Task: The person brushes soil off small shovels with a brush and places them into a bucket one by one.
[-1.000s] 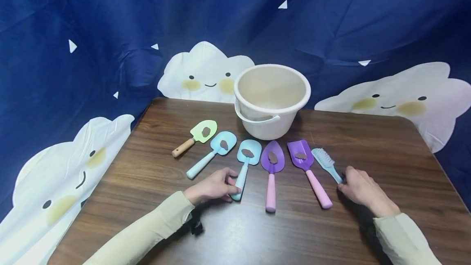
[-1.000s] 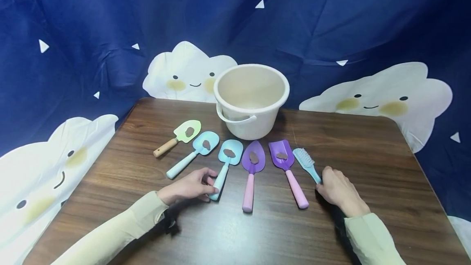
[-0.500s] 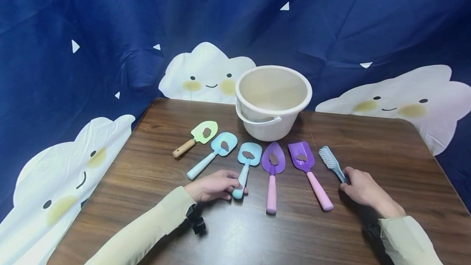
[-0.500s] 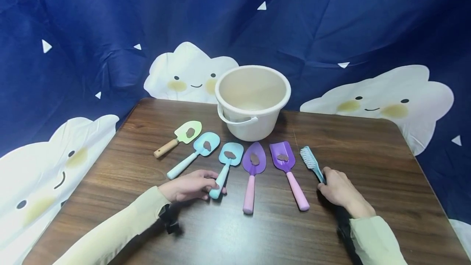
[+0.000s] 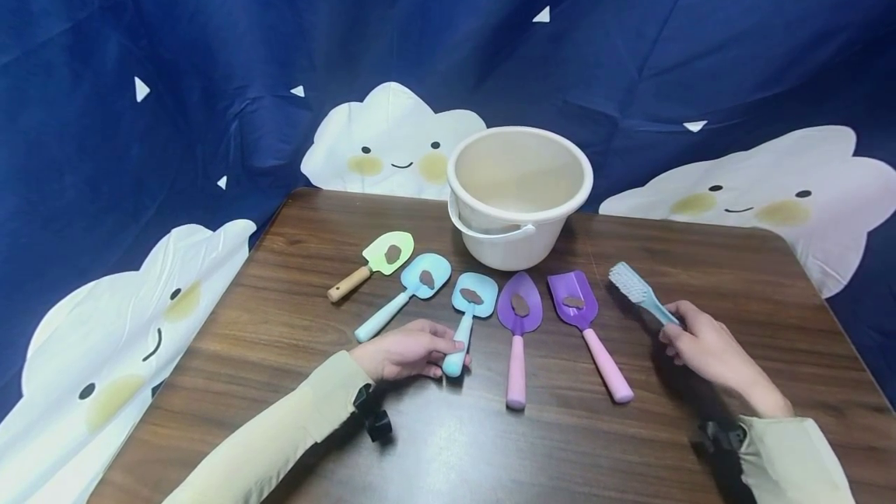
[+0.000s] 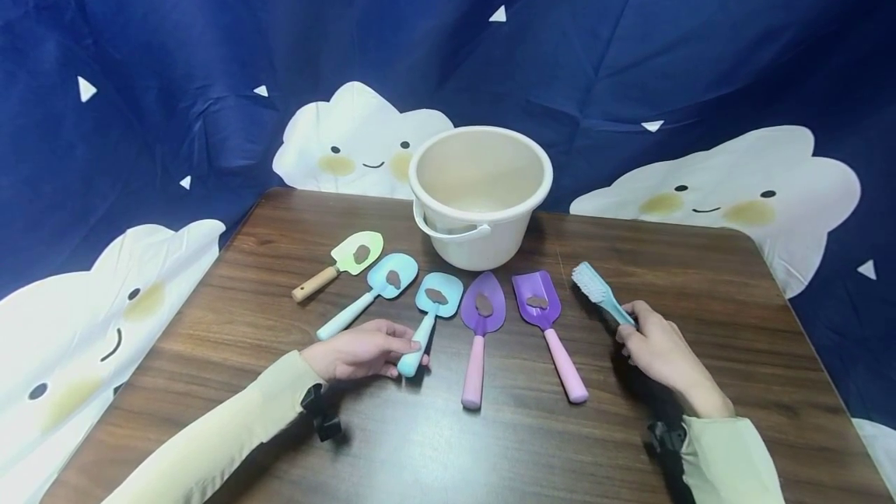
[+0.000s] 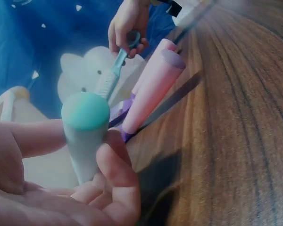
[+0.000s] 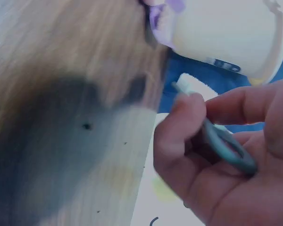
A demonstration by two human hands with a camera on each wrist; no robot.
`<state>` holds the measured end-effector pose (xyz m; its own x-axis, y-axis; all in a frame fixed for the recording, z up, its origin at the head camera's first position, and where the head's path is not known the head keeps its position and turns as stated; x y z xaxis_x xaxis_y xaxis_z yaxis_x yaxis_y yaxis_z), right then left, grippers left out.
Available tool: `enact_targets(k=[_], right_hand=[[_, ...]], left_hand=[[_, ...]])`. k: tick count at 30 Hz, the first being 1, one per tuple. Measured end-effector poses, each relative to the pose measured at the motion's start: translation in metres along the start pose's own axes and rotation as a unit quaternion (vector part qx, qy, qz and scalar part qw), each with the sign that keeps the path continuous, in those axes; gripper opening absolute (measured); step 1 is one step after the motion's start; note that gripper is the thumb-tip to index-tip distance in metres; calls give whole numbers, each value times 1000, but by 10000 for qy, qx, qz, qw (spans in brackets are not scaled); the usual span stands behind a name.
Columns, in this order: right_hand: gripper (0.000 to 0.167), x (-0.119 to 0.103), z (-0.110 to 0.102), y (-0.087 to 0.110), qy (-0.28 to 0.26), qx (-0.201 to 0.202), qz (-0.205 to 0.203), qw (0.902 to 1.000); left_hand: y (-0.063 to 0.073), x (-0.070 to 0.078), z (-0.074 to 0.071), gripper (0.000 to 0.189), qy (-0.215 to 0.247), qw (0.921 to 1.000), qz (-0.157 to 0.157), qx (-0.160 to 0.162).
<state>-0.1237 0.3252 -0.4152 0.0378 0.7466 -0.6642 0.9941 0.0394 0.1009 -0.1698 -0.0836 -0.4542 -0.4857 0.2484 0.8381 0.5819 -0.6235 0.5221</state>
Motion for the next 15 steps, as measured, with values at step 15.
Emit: enact_targets(k=[15], right_hand=[[33, -27, -1, -1, -1344, -251, -319, 9901]], left_hand=[[17, 9, 2, 25, 430, 9982, 173, -392]])
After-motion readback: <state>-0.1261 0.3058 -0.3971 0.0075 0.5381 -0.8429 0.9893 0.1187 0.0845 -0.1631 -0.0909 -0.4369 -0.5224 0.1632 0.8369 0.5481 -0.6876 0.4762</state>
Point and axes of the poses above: each hand's wrist, its own y-axis away from the middle knuckle, its own z-axis out of the palm, x = y × z, the point moved 1 cm from there along -y, towards the middle knuckle, and after that the axes turned 4 degrees about -y, right-handed, at the moved point
